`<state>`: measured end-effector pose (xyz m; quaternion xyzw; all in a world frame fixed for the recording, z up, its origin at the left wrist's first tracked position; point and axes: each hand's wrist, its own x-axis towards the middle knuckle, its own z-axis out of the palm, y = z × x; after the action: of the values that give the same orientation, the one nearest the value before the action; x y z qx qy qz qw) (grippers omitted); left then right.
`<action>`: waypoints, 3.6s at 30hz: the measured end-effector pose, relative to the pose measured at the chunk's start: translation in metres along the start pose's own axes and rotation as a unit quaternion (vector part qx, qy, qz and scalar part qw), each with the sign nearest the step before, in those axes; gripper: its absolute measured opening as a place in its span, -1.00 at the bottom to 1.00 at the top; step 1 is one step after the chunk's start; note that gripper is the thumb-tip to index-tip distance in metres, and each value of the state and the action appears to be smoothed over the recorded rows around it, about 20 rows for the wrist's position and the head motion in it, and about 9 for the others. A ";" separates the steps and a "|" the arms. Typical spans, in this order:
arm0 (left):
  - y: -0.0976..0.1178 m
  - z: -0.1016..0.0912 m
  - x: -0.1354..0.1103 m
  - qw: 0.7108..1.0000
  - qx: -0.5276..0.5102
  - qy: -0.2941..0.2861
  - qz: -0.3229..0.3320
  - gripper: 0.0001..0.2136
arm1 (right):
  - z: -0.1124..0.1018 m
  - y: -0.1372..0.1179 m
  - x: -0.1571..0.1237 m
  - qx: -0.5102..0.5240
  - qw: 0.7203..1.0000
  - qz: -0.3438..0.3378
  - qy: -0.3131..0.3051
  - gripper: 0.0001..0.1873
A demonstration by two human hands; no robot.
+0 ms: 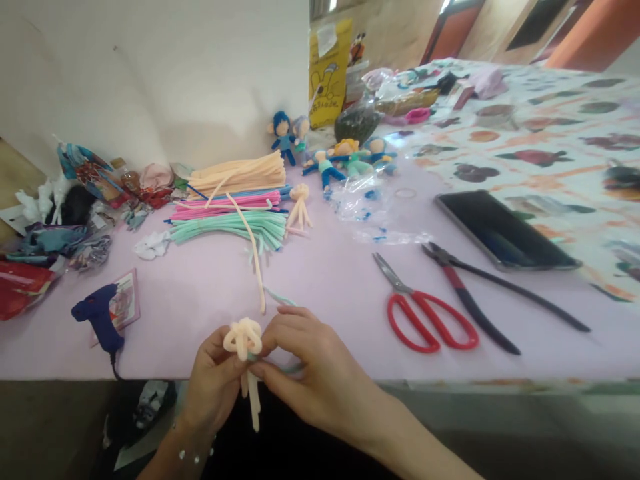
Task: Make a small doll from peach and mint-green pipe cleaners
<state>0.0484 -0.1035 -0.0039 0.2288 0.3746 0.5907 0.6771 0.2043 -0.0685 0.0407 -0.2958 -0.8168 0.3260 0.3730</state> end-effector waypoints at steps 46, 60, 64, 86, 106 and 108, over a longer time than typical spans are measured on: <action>-0.006 -0.004 -0.001 0.947 0.229 -0.003 0.223 -0.89 | -0.004 -0.017 0.005 0.344 0.879 0.329 -0.006 -0.61; -0.005 -0.004 -0.006 0.900 0.286 -0.035 0.328 -0.90 | 0.000 -0.025 0.000 0.283 0.897 0.338 -0.008 -0.71; -0.001 -0.004 -0.008 0.931 0.219 -0.053 0.287 -0.89 | 0.003 -0.026 0.003 0.314 0.878 0.362 0.006 -0.72; 0.001 -0.003 -0.015 0.948 0.183 0.002 0.261 -0.91 | 0.009 -0.029 0.000 0.243 0.925 0.293 0.009 -0.80; 0.017 -0.007 -0.014 0.927 0.232 -0.109 0.273 -0.89 | -0.003 -0.033 -0.002 0.103 0.970 0.219 0.017 -0.86; 0.017 -0.006 -0.014 0.924 0.238 -0.100 0.282 -0.90 | -0.003 -0.032 -0.001 0.105 0.975 0.196 -0.007 -0.83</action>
<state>0.0329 -0.1147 0.0082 0.5370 0.3549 0.6248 0.4420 0.1993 -0.0882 0.0657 -0.4072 -0.7069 0.4783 0.3251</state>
